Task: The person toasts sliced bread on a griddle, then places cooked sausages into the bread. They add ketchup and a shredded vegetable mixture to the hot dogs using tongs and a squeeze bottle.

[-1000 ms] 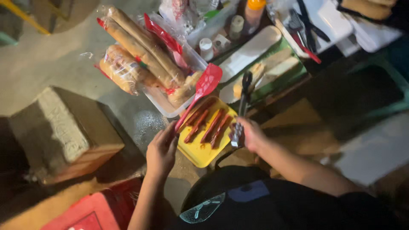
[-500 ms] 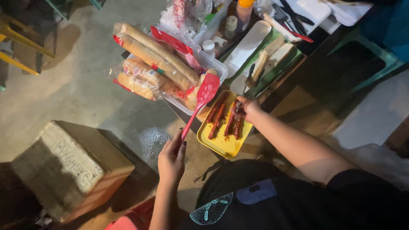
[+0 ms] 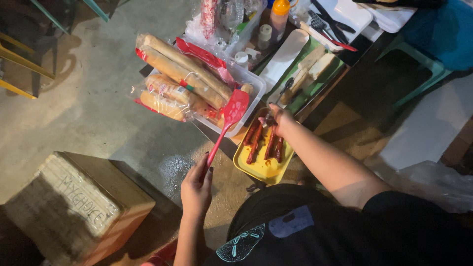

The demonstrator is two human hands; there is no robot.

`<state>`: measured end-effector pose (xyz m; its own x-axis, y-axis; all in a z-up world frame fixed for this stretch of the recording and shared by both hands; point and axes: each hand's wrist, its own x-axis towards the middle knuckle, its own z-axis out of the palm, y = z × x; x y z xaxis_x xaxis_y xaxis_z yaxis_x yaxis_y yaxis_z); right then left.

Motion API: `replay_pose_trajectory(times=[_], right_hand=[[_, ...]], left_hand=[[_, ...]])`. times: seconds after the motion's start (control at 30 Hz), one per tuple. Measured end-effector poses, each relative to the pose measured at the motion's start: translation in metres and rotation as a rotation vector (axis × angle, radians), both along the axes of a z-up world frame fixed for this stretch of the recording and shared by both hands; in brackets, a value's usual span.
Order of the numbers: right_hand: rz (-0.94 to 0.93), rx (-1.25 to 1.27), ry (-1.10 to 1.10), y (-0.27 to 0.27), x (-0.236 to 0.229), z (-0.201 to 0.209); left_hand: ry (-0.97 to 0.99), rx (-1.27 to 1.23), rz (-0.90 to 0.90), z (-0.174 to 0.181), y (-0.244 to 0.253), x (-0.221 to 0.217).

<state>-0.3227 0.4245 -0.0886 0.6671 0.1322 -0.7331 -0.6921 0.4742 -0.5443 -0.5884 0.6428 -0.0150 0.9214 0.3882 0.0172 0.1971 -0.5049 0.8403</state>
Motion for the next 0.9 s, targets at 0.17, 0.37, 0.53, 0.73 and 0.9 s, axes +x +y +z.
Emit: replay_pose_trajectory(times=[0.17, 0.37, 0.53, 0.73, 0.9], right_hand=[[-0.062, 0.021, 0.037, 0.004, 0.001, 0.002], [-0.074, 0.056, 0.071, -0.009, 0.001, -0.009], [-0.077, 0.044, 0.092, -0.038, -0.006, -0.032], [0.124, 0.12, 0.044, -0.118, -0.011, -0.051], [0.325, 0.221, -0.005, -0.179, 0.001, -0.015]], left_hand=[[0.04, -0.017, 0.002, 0.0, 0.0, -0.003], [-0.012, -0.024, 0.01, -0.001, -0.001, -0.006], [-0.018, -0.024, 0.008, -0.001, -0.009, -0.004], [-0.021, -0.028, -0.03, 0.002, -0.032, 0.009], [0.028, 0.041, -0.023, 0.009, -0.076, 0.029]])
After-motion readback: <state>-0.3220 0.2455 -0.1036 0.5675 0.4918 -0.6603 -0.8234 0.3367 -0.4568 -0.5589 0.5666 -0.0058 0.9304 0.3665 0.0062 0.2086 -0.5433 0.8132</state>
